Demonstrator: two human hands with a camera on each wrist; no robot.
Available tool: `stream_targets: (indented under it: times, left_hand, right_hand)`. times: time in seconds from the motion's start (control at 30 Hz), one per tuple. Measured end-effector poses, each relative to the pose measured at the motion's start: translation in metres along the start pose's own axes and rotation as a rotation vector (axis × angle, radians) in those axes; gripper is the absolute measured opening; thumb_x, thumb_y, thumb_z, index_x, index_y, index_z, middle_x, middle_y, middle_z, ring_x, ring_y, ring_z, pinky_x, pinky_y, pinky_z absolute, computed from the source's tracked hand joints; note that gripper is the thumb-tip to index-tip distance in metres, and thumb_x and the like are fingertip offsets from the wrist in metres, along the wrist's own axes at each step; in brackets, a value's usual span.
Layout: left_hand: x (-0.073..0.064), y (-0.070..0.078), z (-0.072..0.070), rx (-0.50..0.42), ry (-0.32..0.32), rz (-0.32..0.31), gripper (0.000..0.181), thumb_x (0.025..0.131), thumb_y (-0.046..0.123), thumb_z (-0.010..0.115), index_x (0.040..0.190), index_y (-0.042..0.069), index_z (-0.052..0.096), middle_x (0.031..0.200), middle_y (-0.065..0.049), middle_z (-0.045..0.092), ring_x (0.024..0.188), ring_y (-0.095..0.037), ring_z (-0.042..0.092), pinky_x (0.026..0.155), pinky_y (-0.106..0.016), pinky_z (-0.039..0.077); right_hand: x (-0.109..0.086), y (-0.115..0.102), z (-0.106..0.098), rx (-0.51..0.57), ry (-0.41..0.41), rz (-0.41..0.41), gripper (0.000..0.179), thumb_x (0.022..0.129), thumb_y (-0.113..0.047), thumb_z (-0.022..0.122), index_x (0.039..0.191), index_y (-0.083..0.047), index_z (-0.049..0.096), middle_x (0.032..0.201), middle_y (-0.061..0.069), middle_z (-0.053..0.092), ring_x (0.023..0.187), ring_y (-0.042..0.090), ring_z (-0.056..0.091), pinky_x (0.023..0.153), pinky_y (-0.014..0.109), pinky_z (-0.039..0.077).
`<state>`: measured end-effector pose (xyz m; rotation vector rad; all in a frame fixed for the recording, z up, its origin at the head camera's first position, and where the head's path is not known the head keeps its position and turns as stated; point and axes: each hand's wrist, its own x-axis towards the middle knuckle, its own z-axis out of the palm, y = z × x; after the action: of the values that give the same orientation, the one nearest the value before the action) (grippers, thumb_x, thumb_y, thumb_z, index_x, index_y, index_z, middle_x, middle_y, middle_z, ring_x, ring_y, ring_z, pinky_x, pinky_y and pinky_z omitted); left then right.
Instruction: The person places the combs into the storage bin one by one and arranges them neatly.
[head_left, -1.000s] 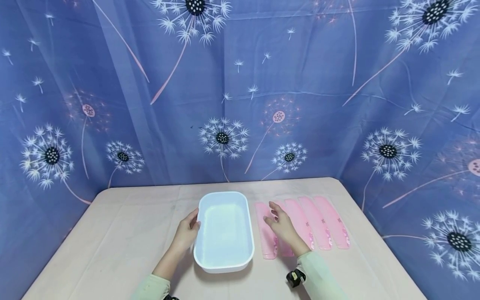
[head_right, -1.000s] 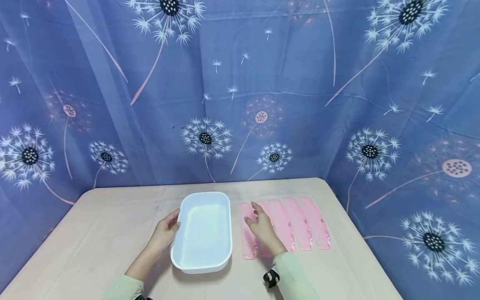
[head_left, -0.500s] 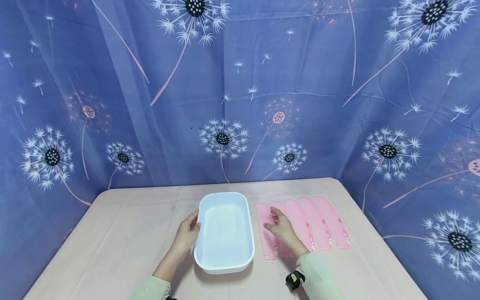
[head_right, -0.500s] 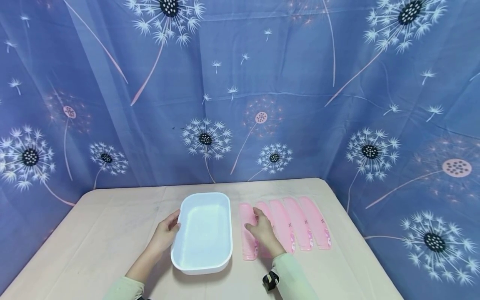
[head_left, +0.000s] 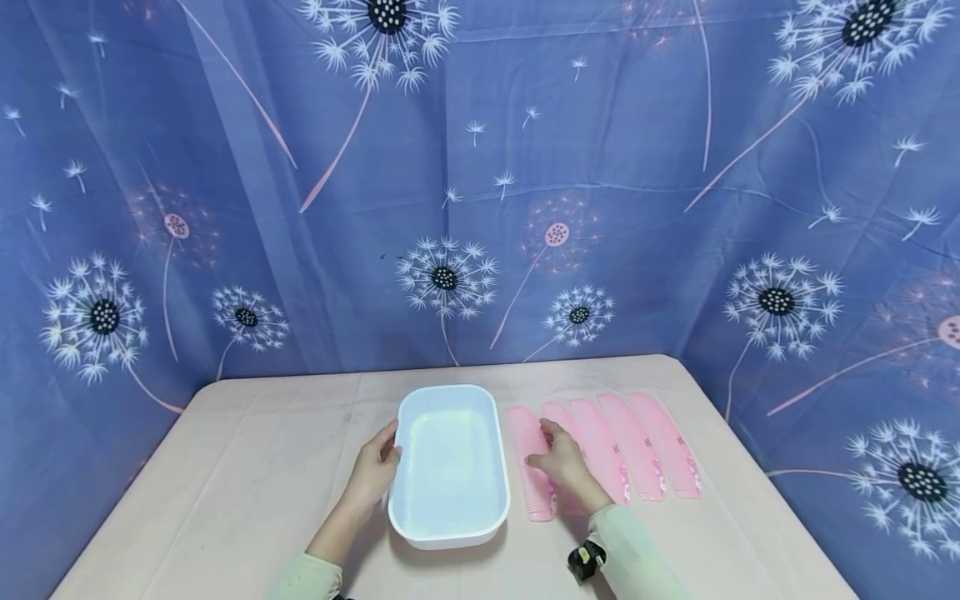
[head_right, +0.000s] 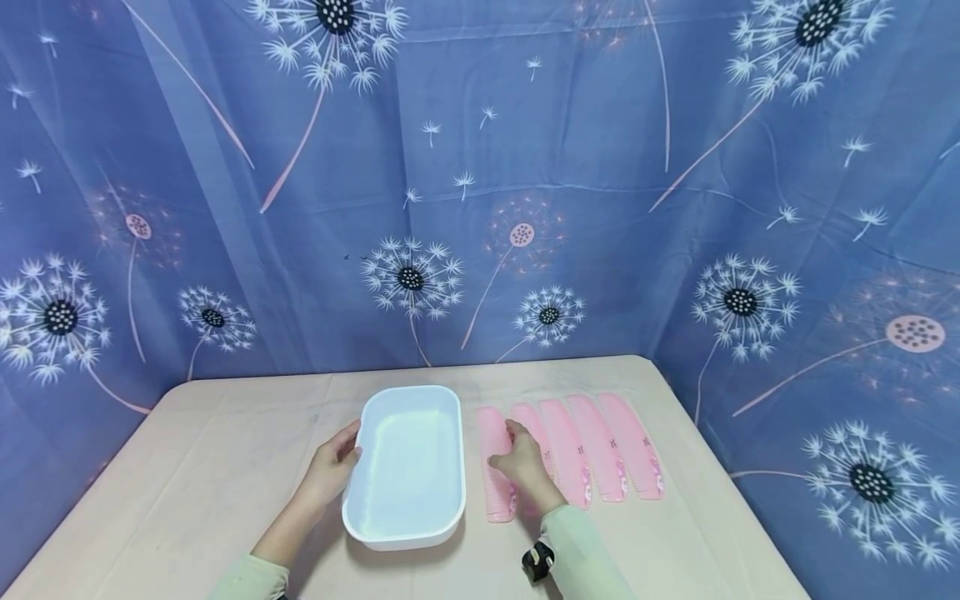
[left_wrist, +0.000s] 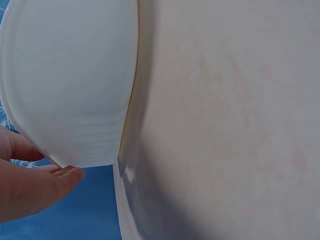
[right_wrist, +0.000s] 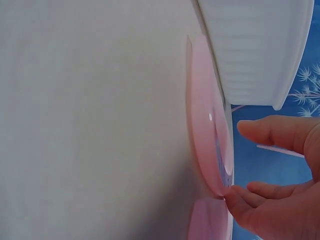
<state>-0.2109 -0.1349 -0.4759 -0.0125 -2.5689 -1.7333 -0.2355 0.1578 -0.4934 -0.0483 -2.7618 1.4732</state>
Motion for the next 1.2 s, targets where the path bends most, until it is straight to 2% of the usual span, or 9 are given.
stream_targets:
  times: [0.27, 0.5, 0.87, 1.03, 1.2]
  left_hand:
    - [-0.001, -0.001, 0.0, -0.002, 0.004, -0.016, 0.048, 0.096, -0.006, 0.042, 0.143, -0.01, 0.034, 0.144, -0.03, 0.038, 0.134, -0.044, 0.036, 0.111, -0.048, 0.034]
    - [-0.001, -0.001, 0.001, -0.007, 0.002, -0.015, 0.048, 0.095, -0.007, 0.042, 0.142, -0.011, 0.034, 0.144, -0.031, 0.037, 0.134, -0.044, 0.036, 0.112, -0.048, 0.033]
    - [-0.002, 0.001, 0.0, 0.0, -0.001, -0.03, 0.049, 0.096, -0.006, 0.042, 0.144, -0.009, 0.033, 0.146, -0.03, 0.036, 0.135, -0.044, 0.034, 0.112, -0.048, 0.032]
    - [-0.001, 0.001, 0.0, 0.005, -0.004, -0.027, 0.049, 0.096, -0.005, 0.042, 0.144, -0.009, 0.033, 0.146, -0.03, 0.035, 0.135, -0.044, 0.034, 0.112, -0.048, 0.032]
    - [0.001, 0.001, 0.001, 0.005, -0.005, -0.022, 0.049, 0.096, -0.006, 0.042, 0.144, -0.01, 0.032, 0.146, -0.03, 0.035, 0.135, -0.044, 0.034, 0.112, -0.049, 0.032]
  right_hand:
    - [0.002, -0.003, 0.005, -0.086, -0.007, 0.008, 0.082, 0.064, 0.011, 0.074, 0.137, 0.014, 0.037, 0.133, 0.033, 0.048, 0.122, 0.047, 0.048, 0.103, 0.052, 0.044]
    - [0.002, -0.011, 0.005, -0.147, 0.014, 0.017, 0.081, 0.061, 0.012, 0.075, 0.134, 0.015, 0.041, 0.125, 0.033, 0.052, 0.117, 0.046, 0.052, 0.1, 0.051, 0.047]
    - [0.004, -0.011, 0.006, -0.241, 0.009, 0.048, 0.08, 0.059, 0.001, 0.081, 0.13, 0.015, 0.046, 0.112, 0.031, 0.052, 0.108, 0.048, 0.05, 0.095, 0.056, 0.049]
    - [0.004, -0.012, 0.005, -0.246, 0.005, 0.065, 0.076, 0.061, -0.002, 0.081, 0.127, 0.015, 0.049, 0.115, 0.032, 0.052, 0.111, 0.048, 0.049, 0.096, 0.059, 0.047]
    - [0.005, -0.01, 0.005, -0.212, -0.003, 0.067, 0.076, 0.063, -0.001, 0.08, 0.13, 0.012, 0.047, 0.117, 0.031, 0.051, 0.105, 0.042, 0.055, 0.092, 0.051, 0.053]
